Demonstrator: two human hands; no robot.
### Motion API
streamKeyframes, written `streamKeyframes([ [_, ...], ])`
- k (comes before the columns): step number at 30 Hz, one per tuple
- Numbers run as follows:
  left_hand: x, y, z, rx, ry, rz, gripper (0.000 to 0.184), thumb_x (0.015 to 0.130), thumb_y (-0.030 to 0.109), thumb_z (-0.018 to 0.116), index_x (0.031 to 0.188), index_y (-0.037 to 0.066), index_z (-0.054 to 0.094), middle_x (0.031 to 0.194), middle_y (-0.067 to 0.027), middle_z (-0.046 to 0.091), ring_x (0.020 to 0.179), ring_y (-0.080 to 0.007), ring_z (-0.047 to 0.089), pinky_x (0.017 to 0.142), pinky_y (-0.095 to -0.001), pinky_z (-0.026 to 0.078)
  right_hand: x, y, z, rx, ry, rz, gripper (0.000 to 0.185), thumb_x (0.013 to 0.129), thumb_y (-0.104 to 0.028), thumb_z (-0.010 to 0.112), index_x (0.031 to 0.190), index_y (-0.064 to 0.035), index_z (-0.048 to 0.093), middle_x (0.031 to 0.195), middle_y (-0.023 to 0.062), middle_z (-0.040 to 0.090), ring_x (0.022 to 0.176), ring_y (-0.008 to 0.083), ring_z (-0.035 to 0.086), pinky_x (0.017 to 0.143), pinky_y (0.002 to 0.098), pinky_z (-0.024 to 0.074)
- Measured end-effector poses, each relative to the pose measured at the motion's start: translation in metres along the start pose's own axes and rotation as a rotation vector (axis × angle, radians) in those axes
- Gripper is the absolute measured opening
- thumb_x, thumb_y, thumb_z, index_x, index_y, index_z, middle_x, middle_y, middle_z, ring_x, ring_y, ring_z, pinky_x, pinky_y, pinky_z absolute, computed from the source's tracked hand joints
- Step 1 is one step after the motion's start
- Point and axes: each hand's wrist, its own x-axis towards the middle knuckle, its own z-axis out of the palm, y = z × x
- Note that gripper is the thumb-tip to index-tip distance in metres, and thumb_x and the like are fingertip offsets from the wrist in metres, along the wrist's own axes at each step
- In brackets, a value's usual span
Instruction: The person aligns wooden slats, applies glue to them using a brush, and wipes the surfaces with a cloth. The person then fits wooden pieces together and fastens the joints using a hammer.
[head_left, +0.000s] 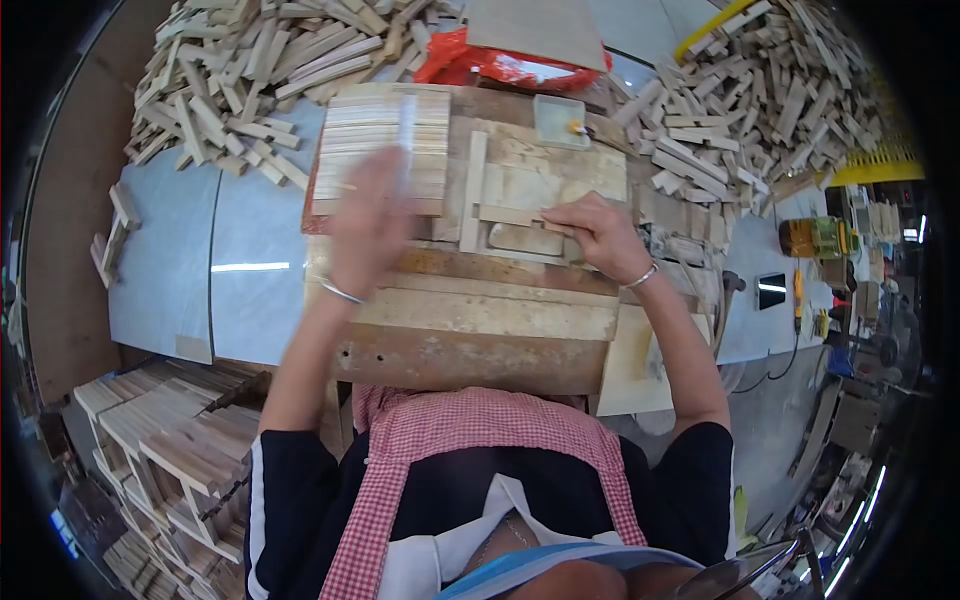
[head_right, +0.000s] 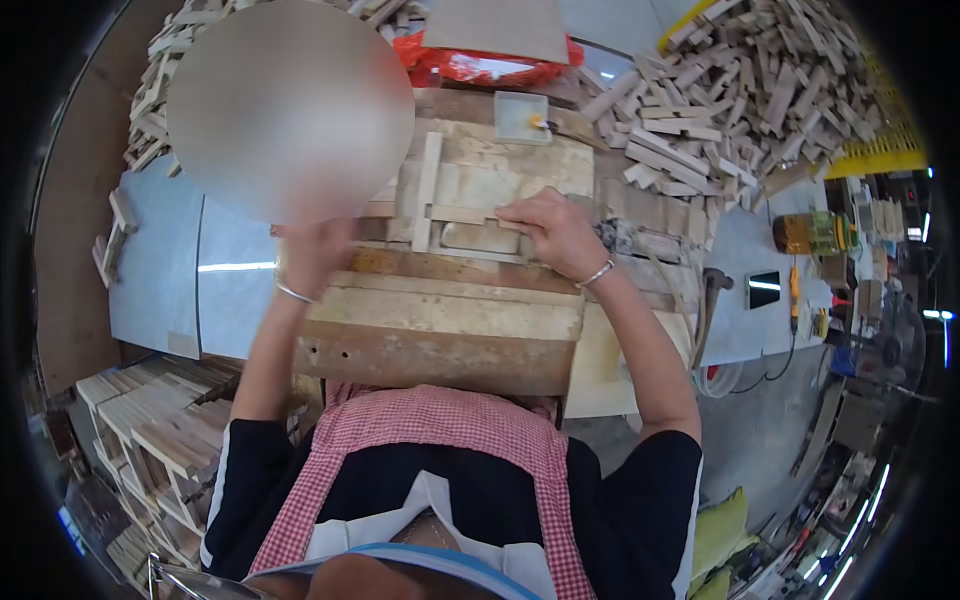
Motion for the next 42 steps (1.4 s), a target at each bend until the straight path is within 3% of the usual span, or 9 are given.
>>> streamKeyframes([
  [3, -0.007, 0.071, 0.055, -0.154, -0.329, 0.228, 0.055, 0.08, 0.02, 0.067, 0.126, -0.002, 0.048, 0.127, -0.0214, 0.05, 0.121, -0.038, 0.047, 0.101, -0.0432, 0.039, 0.002, -0.008, -0.006, -0.01, -0.078, 0.167, 0.031, 0.077, 0.0, 0.061, 0.106, -0.008, 0.066, 0.098, 0.0107, 0.068, 0.09, 0.0267, 0.062, 0.082, 0.0348, 0.0498],
  [7, -0.027, 0.084, 0.092, 0.009, -0.423, 0.307, 0.074, 0.081, 0.046, 0.06, 0.131, -0.005, 0.043, 0.131, -0.0257, 0.044, 0.126, -0.0404, 0.039, 0.108, -0.0464, 0.029, 0.004, -0.004, -0.001, 0.256, 0.037, 0.244, 0.03, 0.085, -0.001, 0.057, 0.114, -0.0043, 0.059, 0.092, 0.0099, 0.069, 0.095, 0.0209, 0.064, 0.082, 0.0325, 0.0505],
  [11, -0.027, 0.084, 0.091, 0.08, -0.498, 0.349, 0.084, 0.081, 0.058, 0.053, 0.134, -0.006, 0.039, 0.134, -0.0273, 0.039, 0.128, -0.0435, 0.034, 0.11, -0.0499, 0.023, 0.035, -0.001, -0.025, 0.262, -0.185, 0.299, 0.027, 0.087, -0.007, 0.057, 0.114, -0.0037, 0.058, 0.092, 0.012, 0.069, 0.093, 0.0212, 0.066, 0.082, 0.0324, 0.0503],
  [13, -0.027, 0.084, 0.093, 0.098, -0.495, 0.351, 0.084, 0.08, 0.056, 0.054, 0.134, -0.006, 0.039, 0.134, -0.0263, 0.039, 0.128, -0.0439, 0.033, 0.11, -0.0501, 0.023, 0.081, -0.019, -0.033, -0.112, -0.047, 0.09, 0.022, 0.088, -0.011, 0.057, 0.108, -0.0039, 0.062, 0.094, 0.0128, 0.069, 0.087, 0.0254, 0.066, 0.077, 0.0337, 0.0506],
  [17, -0.025, 0.083, 0.094, 0.116, -0.512, 0.339, 0.085, 0.078, 0.055, 0.058, 0.133, -0.006, 0.04, 0.133, -0.0251, 0.039, 0.128, -0.0439, 0.033, 0.11, -0.0501, 0.023, 0.195, -0.044, 0.011, -0.202, 0.077, -0.234, 0.025, 0.089, -0.024, 0.056, 0.101, -0.0047, 0.066, 0.094, 0.0115, 0.066, 0.092, 0.0296, 0.062, 0.081, 0.0396, 0.0489],
  [24, -0.027, 0.08, 0.095, -0.005, -0.513, 0.312, 0.066, 0.078, 0.048, 0.061, 0.121, -0.002, 0.054, 0.127, -0.0145, 0.047, 0.128, -0.0382, 0.035, 0.11, -0.0494, 0.024, 0.278, -0.085, 0.066, -0.41, -0.288, -0.102, 0.033, 0.081, -0.031, 0.062, 0.1, -0.0035, 0.065, 0.094, 0.0153, 0.065, 0.092, 0.0327, 0.062, 0.083, 0.0428, 0.0485],
  [27, -0.03, 0.078, 0.101, -0.021, -0.52, 0.322, 0.07, 0.075, 0.049, 0.063, 0.119, -0.004, 0.055, 0.129, -0.0209, 0.044, 0.127, -0.0437, 0.034, 0.109, -0.0502, 0.024, 0.282, -0.088, 0.062, -0.344, -0.298, -0.026, 0.031, 0.079, -0.025, 0.062, 0.099, -0.0015, 0.065, 0.097, 0.0181, 0.066, 0.093, 0.0347, 0.063, 0.082, 0.0441, 0.0497],
  [37, -0.024, 0.084, 0.095, 0.034, -0.523, 0.316, 0.075, 0.076, 0.049, 0.064, 0.128, -0.003, 0.048, 0.138, -0.016, 0.041, 0.129, -0.0397, 0.034, 0.109, -0.0493, 0.027, 0.189, -0.024, -0.038, -0.279, 0.409, -0.322, 0.048, 0.076, -0.025, 0.06, 0.122, -0.0128, 0.054, 0.102, 0.0136, 0.065, 0.091, 0.0301, 0.063, 0.078, 0.0394, 0.0513],
  [42, -0.023, 0.085, 0.095, 0.068, -0.531, 0.326, 0.079, 0.077, 0.048, 0.063, 0.132, -0.004, 0.043, 0.14, -0.017, 0.039, 0.13, -0.0359, 0.035, 0.109, -0.0489, 0.026, 0.064, 0.032, -0.035, -0.465, 0.337, 0.097, 0.038, 0.08, -0.026, 0.06, 0.115, -0.0112, 0.055, 0.096, 0.0151, 0.064, 0.082, 0.0306, 0.064, 0.07, 0.0391, 0.0514],
])
